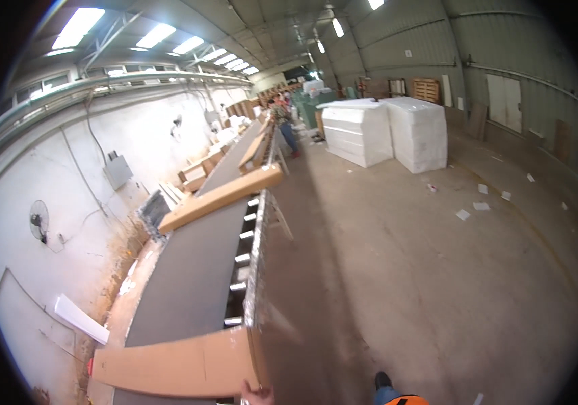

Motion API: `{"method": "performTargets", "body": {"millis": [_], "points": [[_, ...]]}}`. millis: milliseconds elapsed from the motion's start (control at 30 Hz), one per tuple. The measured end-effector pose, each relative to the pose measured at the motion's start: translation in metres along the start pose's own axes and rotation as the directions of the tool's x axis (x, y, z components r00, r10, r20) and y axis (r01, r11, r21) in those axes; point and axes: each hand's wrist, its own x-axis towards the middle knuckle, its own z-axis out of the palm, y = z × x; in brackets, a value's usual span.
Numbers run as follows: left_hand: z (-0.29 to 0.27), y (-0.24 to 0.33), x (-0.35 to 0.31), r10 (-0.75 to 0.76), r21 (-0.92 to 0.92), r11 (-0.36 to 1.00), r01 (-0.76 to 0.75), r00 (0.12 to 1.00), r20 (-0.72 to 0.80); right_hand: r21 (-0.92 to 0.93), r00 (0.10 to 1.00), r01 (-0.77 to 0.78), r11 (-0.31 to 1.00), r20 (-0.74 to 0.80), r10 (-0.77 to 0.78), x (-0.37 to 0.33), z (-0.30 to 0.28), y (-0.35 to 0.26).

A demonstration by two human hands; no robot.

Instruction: The person uses a tape dispenser to seal long cardboard boxes, inserts foam padding into a box, and pushes the packaged items along a roller conveyor.

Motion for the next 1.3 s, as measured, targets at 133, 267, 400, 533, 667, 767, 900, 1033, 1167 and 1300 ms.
{"method": "performTargets", "body": {"millis": [133,267,400,533,667,767,900,1033,1167,1300], "points": [[0.009,-0.015,-0.005,0.123,-0.111,0.983,-0.147,0.973,-0.197,0.278,0.993,-0.018,0.96,0.118,-0.016,0.085,-0.001,-0.133],[0.045,-0.024,-0.014,0.153,-0.014,0.987,-0.163,0.951,-0.27,-0.067,0.744,0.668,0.741,0.085,-0.663,0.142,-0.001,-0.392],[0.072,-0.034,-0.017,0.145,0.128,0.985,-0.111,0.943,-0.299,-0.616,0.666,0.522,0.59,-0.138,-0.733,0.077,0.02,-0.637],[0.09,-0.049,0.007,0.128,0.31,0.95,-0.043,0.958,-0.258,-0.617,0.671,0.615,0.491,0.082,-0.737,0.044,0.074,-0.791],[0.134,-0.058,0.064,0.156,0.563,0.82,-0.099,0.986,-0.053,-0.563,0.627,0.714,0.416,0.251,-0.737,0.054,0.126,-0.851],[0.257,-0.047,0.163,-0.06,0.601,0.798,-0.043,0.987,0.15,-0.576,0.6,0.703,0.417,0.167,-0.782,0.081,0.152,-0.856],[0.484,-0.051,0.276,-0.177,0.714,0.692,-0.107,0.934,0.312,-0.319,0.771,0.605,0.729,0.004,-0.637,0.141,0.137,-0.805],[0.644,-0.078,0.378,-0.201,0.761,0.555,-0.337,0.833,0.516,-0.318,0.866,0.358,0.878,-0.239,-0.44,-0.025,0.106,-0.852],[0.775,-0.14,0.439,-0.334,0.662,0.746,-0.067,0.823,0.46,-0.109,0.963,0.152,0.982,-0.207,-0.172,0.064,0.117,-0.839],[0.844,-0.196,0.503,-0.419,0.522,0.832,0.189,0.831,0.366,-0.028,0.993,0.025,0.999,-0.115,-0.028,0.143,0.134,-0.902]]}}
